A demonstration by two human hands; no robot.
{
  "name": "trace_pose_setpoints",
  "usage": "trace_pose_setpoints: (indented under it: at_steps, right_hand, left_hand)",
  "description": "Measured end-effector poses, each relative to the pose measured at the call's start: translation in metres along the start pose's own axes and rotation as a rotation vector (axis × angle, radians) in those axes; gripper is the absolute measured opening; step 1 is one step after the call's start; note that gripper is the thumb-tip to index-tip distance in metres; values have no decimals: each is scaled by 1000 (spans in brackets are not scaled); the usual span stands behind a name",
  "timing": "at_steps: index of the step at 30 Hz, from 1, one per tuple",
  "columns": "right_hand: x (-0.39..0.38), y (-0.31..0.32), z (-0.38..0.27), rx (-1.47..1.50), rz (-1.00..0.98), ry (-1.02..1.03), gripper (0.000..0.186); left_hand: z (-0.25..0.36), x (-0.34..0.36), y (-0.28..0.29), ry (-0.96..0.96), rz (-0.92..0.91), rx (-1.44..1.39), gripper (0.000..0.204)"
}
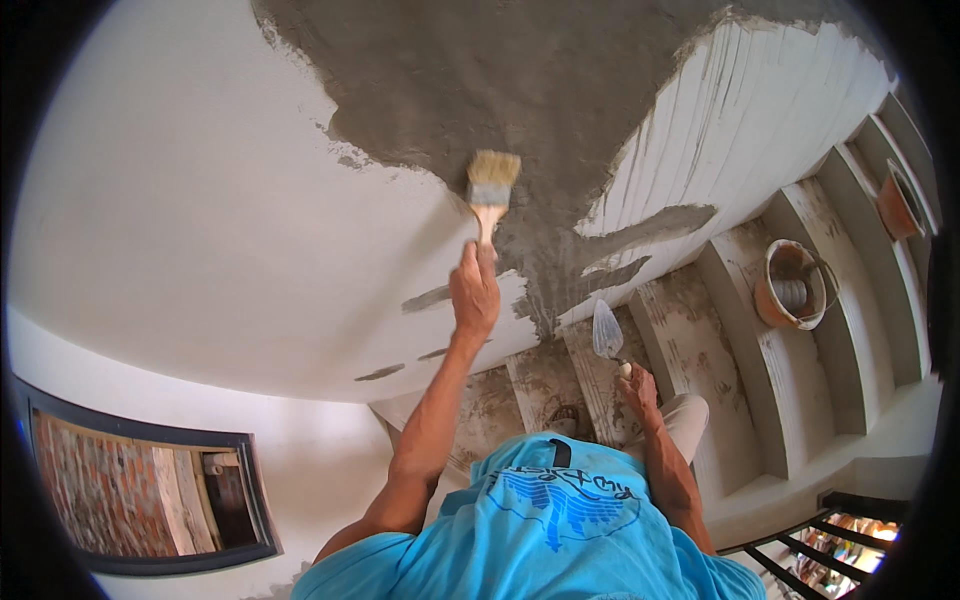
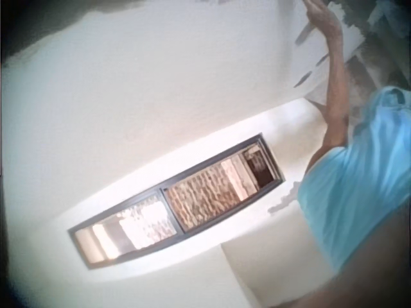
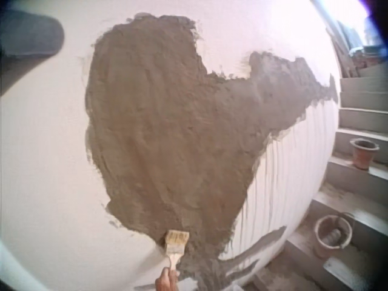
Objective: The person applies wet plaster to a curved wall using a trowel and smooths it with a brush. They repeatedly scoop plaster from a bucket placed on the spiral staircase and spread it across the wall surface.
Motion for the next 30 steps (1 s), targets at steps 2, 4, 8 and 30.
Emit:
trace_pose_setpoints:
  at_steps: [2, 4, 8, 30]
  right_hand:
    - [-5, 0, 0, -27, 19, 16, 31]
    - [-4, 1, 1, -7, 12, -25, 31]
    - [-3, 5, 5, 0, 8, -68, 30]
    - [-12, 4, 4, -42, -41, -51, 32]
  left_hand:
    - [-27, -32, -6, 89, -80, 80, 40]
    - [-26, -56, -5, 212, -92, 10, 46]
    - [15, -48, 9, 84, -113, -22, 41]
    - [26, 0, -23, -5, -86, -78, 36]
Point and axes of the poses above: each hand's wrist, its own x-axis towards the middle knuckle, its own y-axis out of the back of the hand, z = x × y, the point moved 2 cm from there along x, towards the middle knuckle, and after that the axes turned 14 degrees about -x, right-handed, at the moved point
